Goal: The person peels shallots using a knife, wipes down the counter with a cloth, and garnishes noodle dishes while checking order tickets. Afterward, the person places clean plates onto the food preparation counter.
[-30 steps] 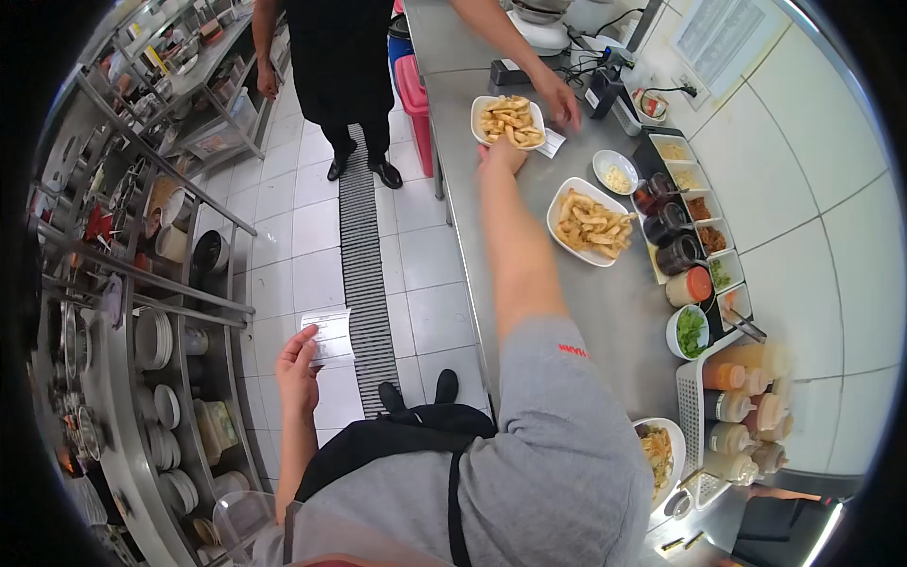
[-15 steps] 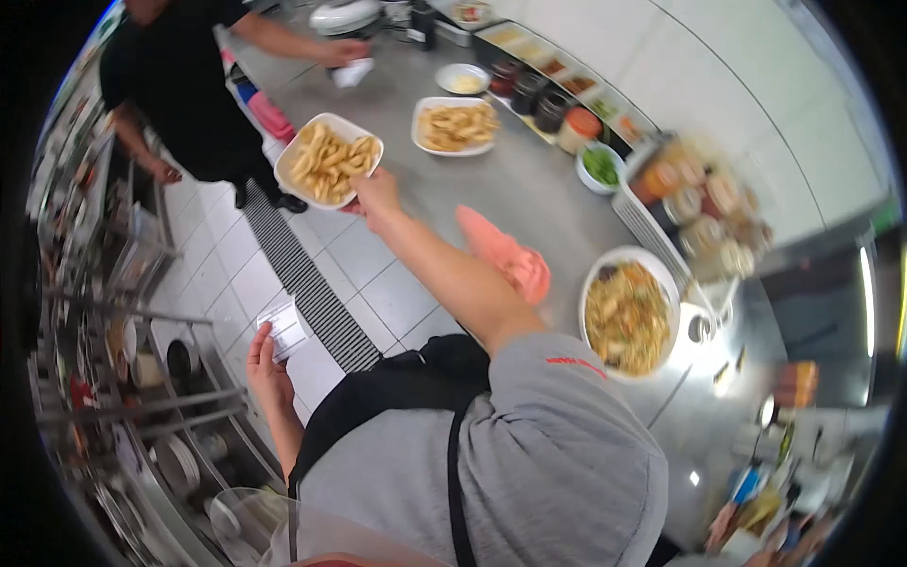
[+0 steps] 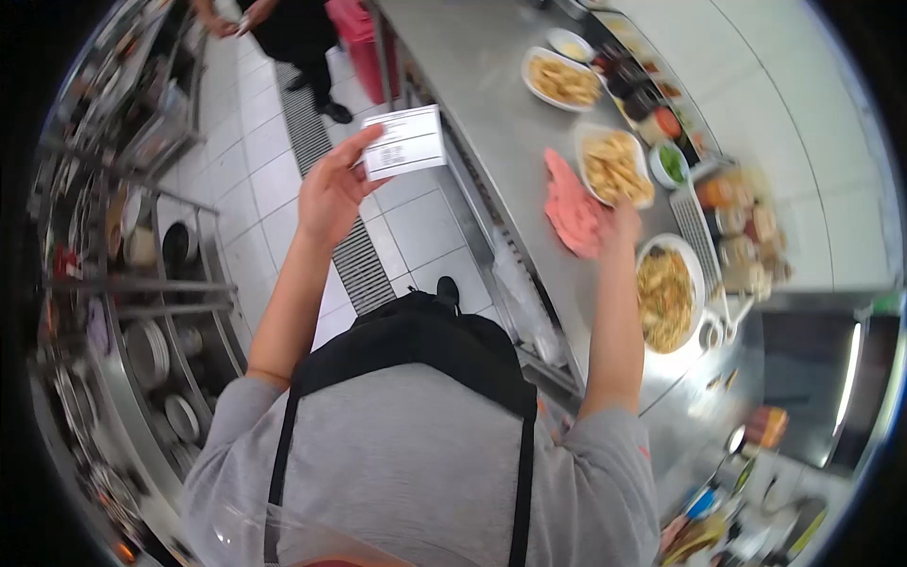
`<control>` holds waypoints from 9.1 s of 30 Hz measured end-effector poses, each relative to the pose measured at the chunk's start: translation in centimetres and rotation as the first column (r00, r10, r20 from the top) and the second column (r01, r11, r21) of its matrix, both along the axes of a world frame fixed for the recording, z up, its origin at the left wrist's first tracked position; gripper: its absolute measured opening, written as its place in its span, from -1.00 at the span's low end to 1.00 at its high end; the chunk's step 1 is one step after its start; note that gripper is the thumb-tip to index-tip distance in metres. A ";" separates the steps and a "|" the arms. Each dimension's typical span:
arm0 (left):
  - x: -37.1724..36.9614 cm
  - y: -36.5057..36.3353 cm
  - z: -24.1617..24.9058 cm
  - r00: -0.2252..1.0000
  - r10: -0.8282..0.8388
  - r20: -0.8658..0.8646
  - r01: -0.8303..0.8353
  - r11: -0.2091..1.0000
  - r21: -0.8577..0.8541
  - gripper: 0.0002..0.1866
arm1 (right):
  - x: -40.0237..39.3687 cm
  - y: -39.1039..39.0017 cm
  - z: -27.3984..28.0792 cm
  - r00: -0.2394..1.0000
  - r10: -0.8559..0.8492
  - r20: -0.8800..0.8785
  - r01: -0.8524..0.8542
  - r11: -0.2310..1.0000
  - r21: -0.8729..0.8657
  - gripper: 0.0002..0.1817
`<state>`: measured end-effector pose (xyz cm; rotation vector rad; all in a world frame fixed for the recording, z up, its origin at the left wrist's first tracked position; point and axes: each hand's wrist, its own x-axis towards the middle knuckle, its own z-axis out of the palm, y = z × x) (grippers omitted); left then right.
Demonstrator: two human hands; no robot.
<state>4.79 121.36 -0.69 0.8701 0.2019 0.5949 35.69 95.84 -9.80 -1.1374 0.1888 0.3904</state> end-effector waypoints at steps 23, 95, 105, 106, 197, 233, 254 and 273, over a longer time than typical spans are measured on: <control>4.6 -0.5 -1.2 0.964 0.267 0.010 -0.261 0.933 0.249 -0.54 | -6.1 5.3 4.1 0.978 0.176 0.111 -0.179 0.984 0.019 -0.44; -54.0 -94.9 -30.5 -0.339 -0.455 -0.824 0.524 -0.818 0.237 -0.71 | -161.5 -56.6 38.7 -0.517 0.300 0.802 -0.197 -0.953 0.229 -0.84; -54.3 -78.9 -34.8 0.162 -0.405 -0.900 0.541 -0.726 0.425 -0.74 | -167.7 -70.5 50.4 -0.316 0.764 0.563 -0.577 -0.626 0.525 -0.93; -54.9 -76.6 -34.8 0.199 -0.373 -0.906 0.524 -0.741 0.420 -0.73 | -173.3 -72.2 51.3 -0.466 0.752 0.465 -0.353 -0.641 0.682 -0.94; 28.7 1.3 -12.5 0.877 -0.417 -0.239 0.391 0.908 -0.148 -0.65 | 2.5 4.2 -5.0 0.920 -0.369 0.133 0.370 0.929 0.013 -0.39; 23.5 -2.4 -11.8 0.897 -0.283 -0.339 0.233 0.956 -0.181 -0.55 | -2.5 -4.5 1.7 0.992 -0.101 0.076 0.109 0.988 -0.112 -0.70; 24.8 -1.5 -11.5 0.897 -0.352 -0.268 0.289 0.925 -0.247 -0.44 | 0.5 -3.9 -0.9 0.767 -0.206 0.608 0.566 0.664 -0.489 -0.55; 23.7 -1.1 -9.5 0.828 -0.311 -0.466 0.216 0.945 -0.246 -0.29 | 29.5 -3.6 17.9 0.587 0.615 -0.526 0.287 -0.766 -0.575 -0.62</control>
